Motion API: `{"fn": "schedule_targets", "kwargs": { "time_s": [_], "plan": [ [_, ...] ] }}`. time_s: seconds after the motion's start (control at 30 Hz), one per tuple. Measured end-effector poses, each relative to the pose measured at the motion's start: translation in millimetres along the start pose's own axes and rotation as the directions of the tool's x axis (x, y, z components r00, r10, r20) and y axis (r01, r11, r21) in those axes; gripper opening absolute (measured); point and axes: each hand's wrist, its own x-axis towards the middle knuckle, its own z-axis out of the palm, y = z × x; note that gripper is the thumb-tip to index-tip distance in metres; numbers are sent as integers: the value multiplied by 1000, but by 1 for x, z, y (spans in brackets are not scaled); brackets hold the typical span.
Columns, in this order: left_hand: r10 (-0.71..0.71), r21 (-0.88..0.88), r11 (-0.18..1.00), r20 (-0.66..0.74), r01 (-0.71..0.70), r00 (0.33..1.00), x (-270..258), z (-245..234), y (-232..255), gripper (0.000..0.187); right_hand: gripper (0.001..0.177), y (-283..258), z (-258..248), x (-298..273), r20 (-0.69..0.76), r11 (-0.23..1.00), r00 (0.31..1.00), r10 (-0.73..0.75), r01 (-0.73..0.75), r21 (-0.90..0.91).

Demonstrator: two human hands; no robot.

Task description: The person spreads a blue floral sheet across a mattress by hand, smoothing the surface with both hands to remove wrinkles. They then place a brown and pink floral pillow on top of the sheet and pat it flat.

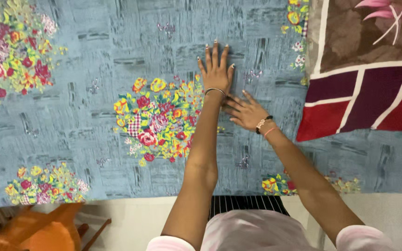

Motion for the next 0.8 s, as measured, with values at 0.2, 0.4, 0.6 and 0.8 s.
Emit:
{"fn": "schedule_targets", "kwargs": {
  "time_s": [0.2,0.4,0.6,0.8],
  "plan": [
    [-312,-164,946,-222,280,924,68,5,-8,72,64,141,-57,50,-448,836,710,543,-406,369],
    [-367,-128,930,-243,345,898,71,-1,7,78,67,186,-77,101,-480,630,427,766,-644,434],
    [-362,-125,931,-213,342,908,71,-15,8,77,68,138,-108,143,-330,998,943,47,-29,61],
    [-354,-108,934,-183,340,917,75,-11,5,77,61,295,-154,202,-502,843,683,531,-487,228]
  ]
}}
